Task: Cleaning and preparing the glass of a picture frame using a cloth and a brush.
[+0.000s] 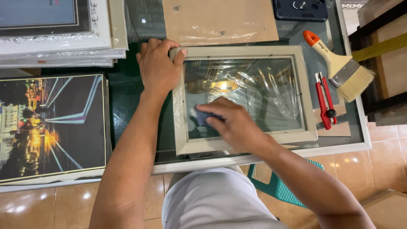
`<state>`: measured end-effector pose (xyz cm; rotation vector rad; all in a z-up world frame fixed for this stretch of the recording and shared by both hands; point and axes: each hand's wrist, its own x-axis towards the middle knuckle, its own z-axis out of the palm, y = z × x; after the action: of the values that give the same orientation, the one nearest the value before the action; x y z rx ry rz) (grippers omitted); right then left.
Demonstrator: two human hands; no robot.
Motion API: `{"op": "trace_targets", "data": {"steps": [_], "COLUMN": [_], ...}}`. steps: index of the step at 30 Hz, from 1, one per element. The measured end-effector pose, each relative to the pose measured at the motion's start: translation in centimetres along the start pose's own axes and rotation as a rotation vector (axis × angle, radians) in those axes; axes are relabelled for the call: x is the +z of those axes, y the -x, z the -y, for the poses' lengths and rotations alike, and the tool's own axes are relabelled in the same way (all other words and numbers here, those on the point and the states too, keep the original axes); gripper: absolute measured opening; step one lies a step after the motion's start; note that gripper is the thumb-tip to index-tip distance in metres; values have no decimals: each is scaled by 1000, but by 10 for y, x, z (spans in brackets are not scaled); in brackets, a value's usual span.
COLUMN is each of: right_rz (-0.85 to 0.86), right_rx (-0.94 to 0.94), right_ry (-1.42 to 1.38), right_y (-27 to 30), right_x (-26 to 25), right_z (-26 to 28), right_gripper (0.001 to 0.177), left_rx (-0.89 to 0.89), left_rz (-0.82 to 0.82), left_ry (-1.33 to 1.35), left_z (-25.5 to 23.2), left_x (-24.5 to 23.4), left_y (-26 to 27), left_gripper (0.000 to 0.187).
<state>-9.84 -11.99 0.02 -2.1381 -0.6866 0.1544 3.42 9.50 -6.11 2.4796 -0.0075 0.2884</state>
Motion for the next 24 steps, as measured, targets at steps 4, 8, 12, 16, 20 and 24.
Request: {"op": "trace_targets", "data": {"steps": [4,8,12,16,20,24], "right_rz": [-197,-252,-110,-216,-204,-453], "right_rx": [160,533,446,192,285,486], "right_ry": [-13,554,711,715,131,343], "right_y": [38,52,18,-31,-40,13], "right_x": [-80,-117,-48,38,9,-86], "right_z": [-42,-68,-39,-19,-9,-67], "right_gripper": [40,42,26,31,34,30], "left_rx": [5,-5,-24,-42,-30,-28], "left_rz": [-14,-10,21,-61,-32,-87], "left_ry": [-18,-25,-39,-39,-53,-2], "left_z": [2,-2,-5,1,4,3], "left_x": [4,0,0,7,7,7], "left_y": [-1,-2,-2,0,2,1], "left_gripper": [27,25,27,24,27,25]}}
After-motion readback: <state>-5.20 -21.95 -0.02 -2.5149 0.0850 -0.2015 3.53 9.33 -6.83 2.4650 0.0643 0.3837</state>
